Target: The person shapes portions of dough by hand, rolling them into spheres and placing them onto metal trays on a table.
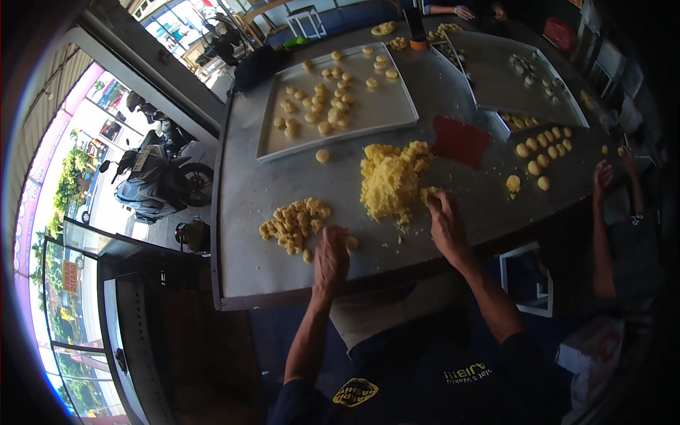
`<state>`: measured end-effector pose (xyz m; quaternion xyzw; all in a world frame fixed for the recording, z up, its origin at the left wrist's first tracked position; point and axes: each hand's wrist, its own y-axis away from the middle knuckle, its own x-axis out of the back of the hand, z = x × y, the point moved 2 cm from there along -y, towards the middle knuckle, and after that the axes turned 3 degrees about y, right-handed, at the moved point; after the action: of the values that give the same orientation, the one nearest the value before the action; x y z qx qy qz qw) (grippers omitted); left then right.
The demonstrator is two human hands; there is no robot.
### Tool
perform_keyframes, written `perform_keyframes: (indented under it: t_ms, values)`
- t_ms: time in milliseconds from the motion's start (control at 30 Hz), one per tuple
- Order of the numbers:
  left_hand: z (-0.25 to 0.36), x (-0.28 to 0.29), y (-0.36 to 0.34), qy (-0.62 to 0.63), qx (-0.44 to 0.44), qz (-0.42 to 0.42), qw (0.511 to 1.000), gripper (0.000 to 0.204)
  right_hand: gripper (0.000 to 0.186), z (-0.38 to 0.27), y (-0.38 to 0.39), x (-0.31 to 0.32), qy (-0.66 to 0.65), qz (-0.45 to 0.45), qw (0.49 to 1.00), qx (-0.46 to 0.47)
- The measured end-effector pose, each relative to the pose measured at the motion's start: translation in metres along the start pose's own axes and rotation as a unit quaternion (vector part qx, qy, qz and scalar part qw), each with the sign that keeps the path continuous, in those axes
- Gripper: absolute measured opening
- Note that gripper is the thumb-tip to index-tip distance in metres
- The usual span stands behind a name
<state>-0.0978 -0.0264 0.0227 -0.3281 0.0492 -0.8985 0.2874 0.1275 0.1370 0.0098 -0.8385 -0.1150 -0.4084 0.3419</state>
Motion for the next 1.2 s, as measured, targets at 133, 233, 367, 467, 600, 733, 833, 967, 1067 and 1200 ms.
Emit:
perform_keyframes:
  t_ms: [133, 233, 367, 467, 600, 733, 833, 967, 1067, 1200]
  values:
    - [0.005, -0.001, -0.059, -0.128, 0.040, -0.010, 0.991, 0.016, 0.032, 0.024, -0.019, 0.010, 0.009, -0.125, 0.992, -0.017]
    - [-0.024, -0.028, -0.061, -0.306, -0.094, 0.055, 0.946, 0.018, 0.033, 0.020, -0.044, 0.019, -0.058, -0.108, 0.992, -0.007]
    - [-0.036, -0.026, -0.052, -0.249, -0.066, 0.060, 0.964, 0.022, 0.034, 0.044, -0.046, 0.008, -0.115, -0.127, 0.985, 0.020]
    - [-0.011, -0.008, -0.018, -0.192, -0.083, -0.082, 0.974, 0.027, 0.036, 0.049, -0.034, 0.006, -0.128, -0.128, 0.983, 0.019]
    - [0.002, 0.019, -0.002, -0.077, 0.016, -0.159, 0.984, 0.033, 0.028, 0.034, -0.031, 0.005, -0.122, -0.128, 0.984, -0.002]
    - [0.053, 0.052, -0.059, 0.044, -0.073, 0.154, 0.984, 0.034, 0.030, 0.029, -0.030, -0.005, -0.030, -0.118, 0.992, 0.043]
    - [0.115, 0.086, -0.068, 0.148, -0.086, 0.178, 0.969, 0.029, 0.039, 0.023, -0.023, 0.003, -0.035, -0.098, 0.993, 0.050]
    - [0.192, 0.119, -0.001, 0.310, -0.326, 0.145, 0.881, 0.029, 0.049, 0.018, -0.017, -0.001, -0.046, -0.020, 0.998, 0.041]
    - [0.230, 0.133, 0.025, 0.471, -0.468, 0.026, 0.747, 0.020, 0.040, 0.018, -0.011, 0.000, -0.050, -0.043, 0.997, 0.034]
    - [0.252, 0.152, 0.046, 0.484, -0.504, -0.116, 0.706, 0.016, 0.031, 0.001, -0.008, 0.004, -0.117, -0.066, 0.991, 0.026]
